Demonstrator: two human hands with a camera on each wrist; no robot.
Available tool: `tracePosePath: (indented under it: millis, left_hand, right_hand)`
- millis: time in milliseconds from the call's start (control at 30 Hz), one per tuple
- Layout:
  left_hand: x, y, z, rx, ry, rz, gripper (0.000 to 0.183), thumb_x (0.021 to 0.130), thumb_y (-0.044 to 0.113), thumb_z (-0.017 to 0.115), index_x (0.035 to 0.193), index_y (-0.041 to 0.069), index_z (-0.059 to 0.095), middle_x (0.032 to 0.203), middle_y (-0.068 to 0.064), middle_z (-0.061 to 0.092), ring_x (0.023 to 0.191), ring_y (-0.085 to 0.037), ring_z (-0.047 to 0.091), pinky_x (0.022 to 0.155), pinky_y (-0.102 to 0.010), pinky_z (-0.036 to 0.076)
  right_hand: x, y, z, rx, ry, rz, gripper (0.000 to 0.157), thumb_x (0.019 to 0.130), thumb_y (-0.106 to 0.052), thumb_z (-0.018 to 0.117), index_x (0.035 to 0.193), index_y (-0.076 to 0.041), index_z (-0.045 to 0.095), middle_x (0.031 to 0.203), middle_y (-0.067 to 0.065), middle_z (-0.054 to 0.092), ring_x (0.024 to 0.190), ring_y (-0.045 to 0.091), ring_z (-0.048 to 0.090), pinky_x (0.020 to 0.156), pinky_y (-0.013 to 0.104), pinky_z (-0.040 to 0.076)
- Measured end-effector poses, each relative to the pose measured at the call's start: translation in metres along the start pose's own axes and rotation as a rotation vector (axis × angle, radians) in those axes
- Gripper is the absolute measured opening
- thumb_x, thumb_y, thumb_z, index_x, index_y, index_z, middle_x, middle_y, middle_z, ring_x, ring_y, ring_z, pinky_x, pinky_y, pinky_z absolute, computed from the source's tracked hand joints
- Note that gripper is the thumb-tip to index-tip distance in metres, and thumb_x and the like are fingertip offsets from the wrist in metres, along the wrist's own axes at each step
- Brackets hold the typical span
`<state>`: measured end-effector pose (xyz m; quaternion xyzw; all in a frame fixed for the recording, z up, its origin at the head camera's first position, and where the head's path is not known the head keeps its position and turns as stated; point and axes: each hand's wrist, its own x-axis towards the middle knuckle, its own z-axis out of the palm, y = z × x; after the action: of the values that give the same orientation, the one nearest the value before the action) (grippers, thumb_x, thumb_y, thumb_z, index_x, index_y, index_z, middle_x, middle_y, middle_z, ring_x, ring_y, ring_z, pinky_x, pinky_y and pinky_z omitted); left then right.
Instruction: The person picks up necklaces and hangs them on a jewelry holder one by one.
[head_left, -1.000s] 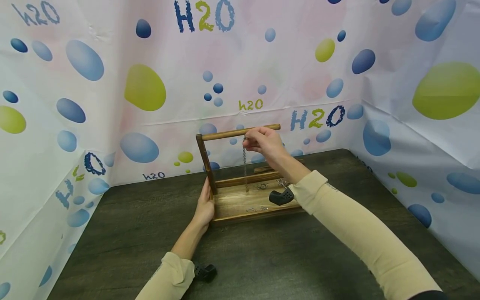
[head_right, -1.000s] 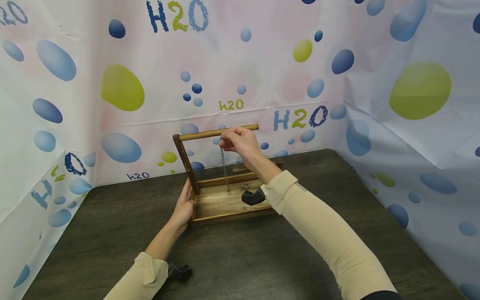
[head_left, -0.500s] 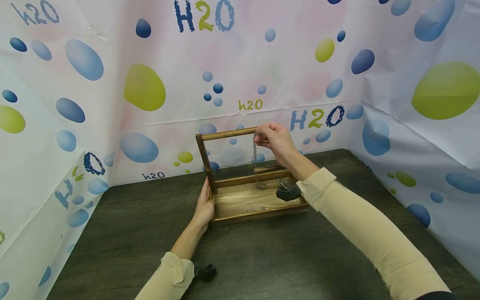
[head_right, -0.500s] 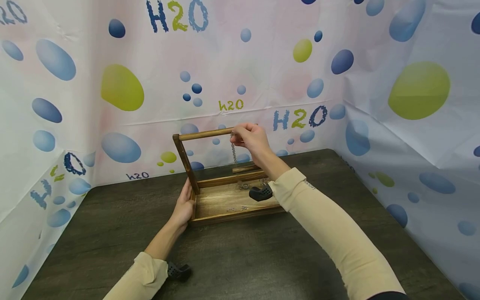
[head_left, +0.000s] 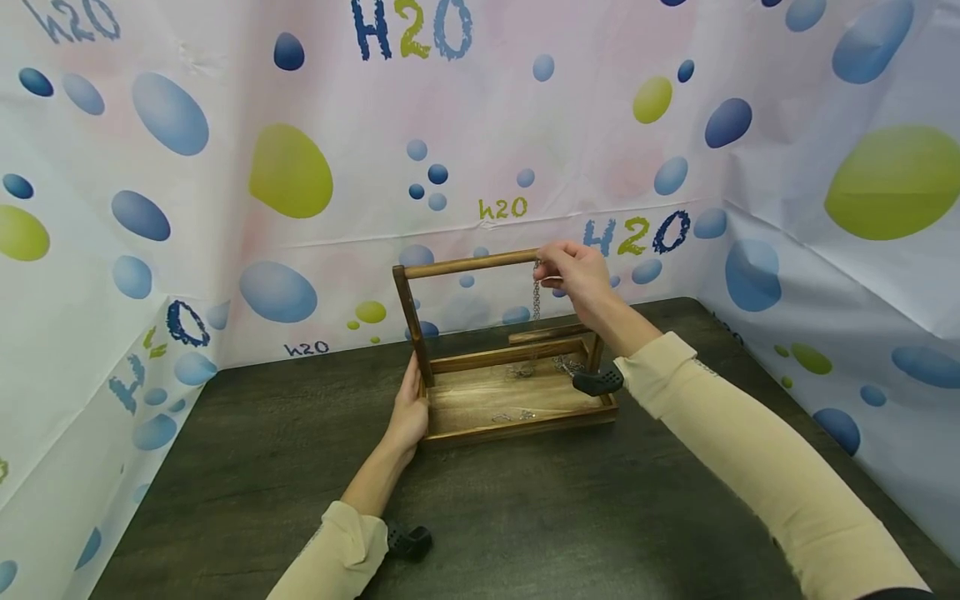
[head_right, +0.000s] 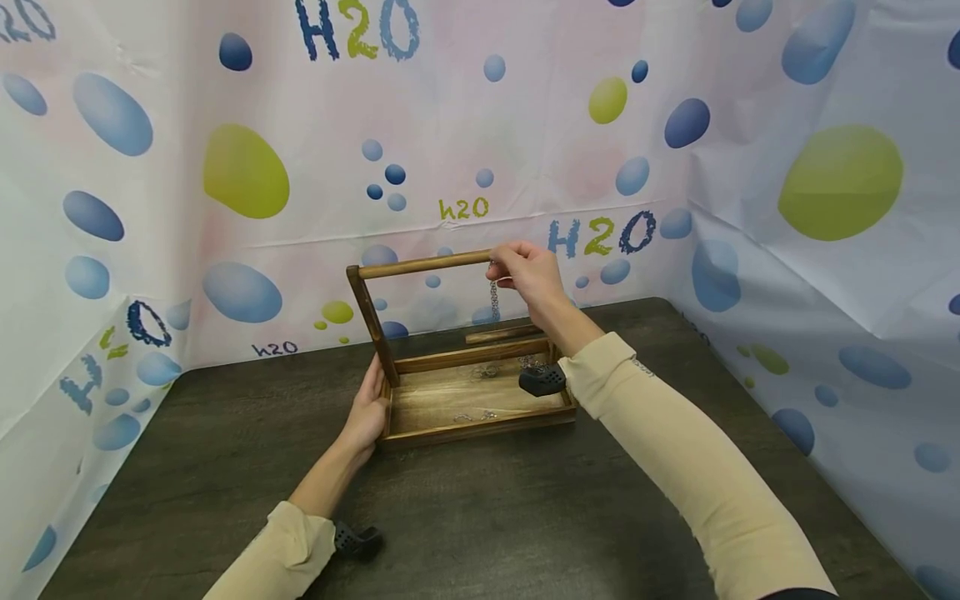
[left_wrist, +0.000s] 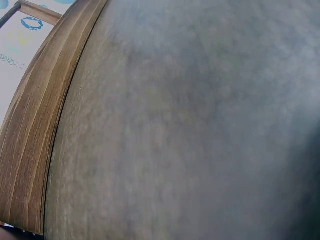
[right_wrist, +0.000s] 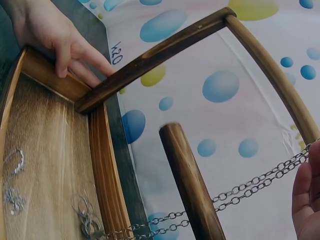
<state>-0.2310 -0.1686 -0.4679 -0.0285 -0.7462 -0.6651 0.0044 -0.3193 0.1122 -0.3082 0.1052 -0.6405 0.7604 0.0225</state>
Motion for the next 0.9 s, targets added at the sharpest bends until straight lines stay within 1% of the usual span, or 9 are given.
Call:
tracePosePath:
  millis: [133, 233, 300, 433, 500, 633, 733, 833, 900]
  left_hand:
    - [0.001, 0.001, -0.001, -0.001, -0.004, 0.007, 0.086, 0.092, -0.016, 0.022, 0.163, 0.027, -0.001, 0.168, -0.002, -0.003, 0.153, -0.023, -0.002, 0.121, -0.049, 0.006]
    - [0.001, 0.002, -0.001, -0.006, -0.009, 0.007, 0.087, 0.092, -0.016, 0.022, 0.163, 0.028, -0.001, 0.168, -0.001, -0.004, 0.153, -0.022, -0.003, 0.121, -0.049, 0.006]
    - [0.001, 0.002, -0.001, -0.008, -0.012, 0.007, 0.086, 0.092, -0.016, 0.022, 0.163, 0.027, -0.002, 0.168, -0.002, -0.004, 0.153, -0.022, -0.003, 0.121, -0.049, 0.005]
    - [0.0, 0.003, -0.001, -0.009, -0.014, 0.002, 0.085, 0.093, -0.015, 0.021, 0.163, 0.026, -0.002, 0.168, -0.002, -0.005, 0.153, -0.022, -0.004, 0.121, -0.049, 0.004]
    - [-0.001, 0.003, -0.001, -0.008, -0.014, 0.0, 0.085, 0.093, -0.015, 0.021, 0.163, 0.027, -0.002, 0.168, -0.002, -0.005, 0.153, -0.022, -0.004, 0.121, -0.049, 0.004]
    - [0.0, 0.002, -0.001, -0.001, -0.015, -0.002, 0.084, 0.093, -0.015, 0.021, 0.163, 0.027, -0.002, 0.168, -0.002, -0.004, 0.153, -0.022, -0.003, 0.121, -0.048, 0.005]
    - [0.0, 0.003, -0.002, -0.004, -0.018, -0.01, 0.084, 0.094, -0.015, 0.022, 0.163, 0.026, -0.002, 0.168, -0.002, -0.004, 0.153, -0.022, -0.003, 0.121, -0.048, 0.005]
    - [-0.002, 0.009, -0.002, -0.027, -0.025, -0.027, 0.084, 0.093, -0.016, 0.022, 0.163, 0.022, -0.002, 0.168, -0.004, -0.005, 0.153, -0.023, -0.004, 0.121, -0.049, 0.004]
    - [-0.005, 0.017, -0.002, -0.037, -0.03, -0.035, 0.083, 0.092, -0.017, 0.023, 0.163, 0.018, -0.002, 0.168, -0.007, -0.005, 0.153, -0.026, -0.005, 0.12, -0.051, 0.004]
  right_hand:
    - [0.001, -0.002, -0.008, 0.012, 0.028, -0.012, 0.014, 0.097, -0.012, 0.063, 0.095, 0.001, 0.069, 0.067, 0.001, 0.067, 0.069, 0.013, 0.065, 0.075, 0.031, 0.056]
    - [0.002, -0.005, -0.013, 0.007, 0.051, -0.01, 0.012, 0.096, -0.012, 0.065, 0.093, 0.0, 0.069, 0.064, 0.0, 0.064, 0.065, 0.011, 0.062, 0.072, 0.027, 0.056]
    - [0.003, -0.006, -0.017, 0.002, 0.066, -0.006, 0.013, 0.096, -0.011, 0.065, 0.095, 0.001, 0.07, 0.061, -0.001, 0.061, 0.063, 0.011, 0.059, 0.07, 0.025, 0.055]
    - [0.003, -0.009, -0.023, -0.011, 0.084, 0.004, 0.015, 0.095, -0.01, 0.066, 0.101, 0.004, 0.07, 0.058, -0.002, 0.056, 0.061, 0.011, 0.055, 0.07, 0.024, 0.053]
    - [0.003, -0.01, -0.026, -0.011, 0.088, 0.01, 0.014, 0.095, -0.009, 0.067, 0.101, 0.004, 0.07, 0.06, -0.001, 0.057, 0.061, 0.011, 0.055, 0.069, 0.024, 0.053]
    - [0.004, -0.012, -0.03, -0.022, 0.104, 0.015, 0.008, 0.096, -0.009, 0.067, 0.096, -0.002, 0.071, 0.067, -0.001, 0.061, 0.063, 0.01, 0.057, 0.068, 0.023, 0.053]
    - [0.004, -0.016, -0.032, -0.035, 0.119, 0.009, 0.007, 0.096, -0.01, 0.067, 0.091, -0.007, 0.072, 0.073, 0.001, 0.065, 0.066, 0.01, 0.061, 0.067, 0.023, 0.054]
    - [0.006, -0.02, -0.033, -0.022, 0.125, -0.002, 0.009, 0.096, -0.009, 0.067, 0.089, -0.008, 0.072, 0.075, 0.003, 0.067, 0.068, 0.011, 0.063, 0.068, 0.024, 0.054]
    - [0.006, -0.023, -0.034, -0.007, 0.121, -0.007, 0.008, 0.096, -0.009, 0.067, 0.089, -0.007, 0.071, 0.075, 0.004, 0.068, 0.068, 0.012, 0.063, 0.069, 0.025, 0.055]
